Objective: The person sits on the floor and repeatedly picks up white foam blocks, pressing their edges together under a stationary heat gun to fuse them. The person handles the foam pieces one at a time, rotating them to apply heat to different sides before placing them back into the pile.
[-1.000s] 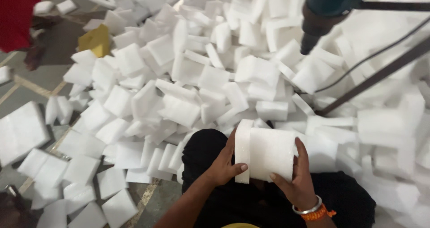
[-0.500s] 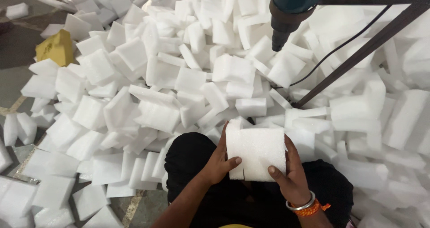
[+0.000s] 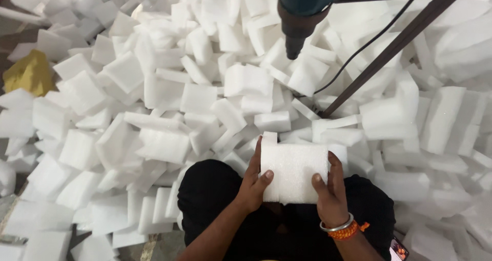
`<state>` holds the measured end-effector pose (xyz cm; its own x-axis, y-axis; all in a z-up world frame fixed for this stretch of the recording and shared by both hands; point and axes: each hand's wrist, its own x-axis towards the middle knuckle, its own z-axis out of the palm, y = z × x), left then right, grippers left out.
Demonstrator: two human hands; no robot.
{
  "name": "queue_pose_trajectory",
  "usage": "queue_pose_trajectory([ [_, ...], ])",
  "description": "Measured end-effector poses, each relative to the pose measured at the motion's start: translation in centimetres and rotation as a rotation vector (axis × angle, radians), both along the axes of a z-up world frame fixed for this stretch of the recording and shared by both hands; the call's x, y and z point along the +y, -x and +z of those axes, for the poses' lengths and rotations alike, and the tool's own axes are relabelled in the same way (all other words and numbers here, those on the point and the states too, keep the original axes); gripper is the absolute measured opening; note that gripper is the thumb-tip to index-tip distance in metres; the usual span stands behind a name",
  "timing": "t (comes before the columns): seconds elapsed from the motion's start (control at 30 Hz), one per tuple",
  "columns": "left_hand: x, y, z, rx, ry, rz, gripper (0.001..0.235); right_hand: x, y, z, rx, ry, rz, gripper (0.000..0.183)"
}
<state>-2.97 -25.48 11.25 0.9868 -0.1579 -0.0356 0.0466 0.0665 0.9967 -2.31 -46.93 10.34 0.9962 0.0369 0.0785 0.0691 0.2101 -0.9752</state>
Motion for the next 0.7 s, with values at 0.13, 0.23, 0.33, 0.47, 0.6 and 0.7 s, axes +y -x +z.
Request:
queue_pose_trajectory([
  [0.13, -0.4, -2.8, -0.6, 0.039, 0.147, 0.015, 0.091, 0.3, -3.2, 1.0, 0.317, -0.175, -0.040, 0.063],
  [0.23, -0.8, -5.4, -0.6, 0.169, 0.290, 0.037, 0.080, 0.0, -5.6, 2.0, 0.297, -0.061, 0.040, 0.055],
  [0.33, -0.9, -8.2, -0.4, 0.176, 0.293, 0.068, 0.072, 0.5, -8.6, 2.5, 0.337, -0.276, 0.022, 0.053],
  [0.47, -0.3, -13.4, 0.3, 0.060, 0.362, 0.021, 0.062, 0.8, -13.7, 3.4, 0.257, -0.327, 0.052, 0.054],
  [0.6, 0.3, -19.6, 0.2, -0.220, 0.366, -0.080, 0.059, 0.7, -19.7, 5.0, 0.240, -0.329, 0.076, 0.055],
  [0.7, 0.5, -23.2, 0.3, 0.047, 0.550, 0.023, 0.059, 1.2, -23.0, 6.9, 0.238, -0.289, 0.033, 0.055],
])
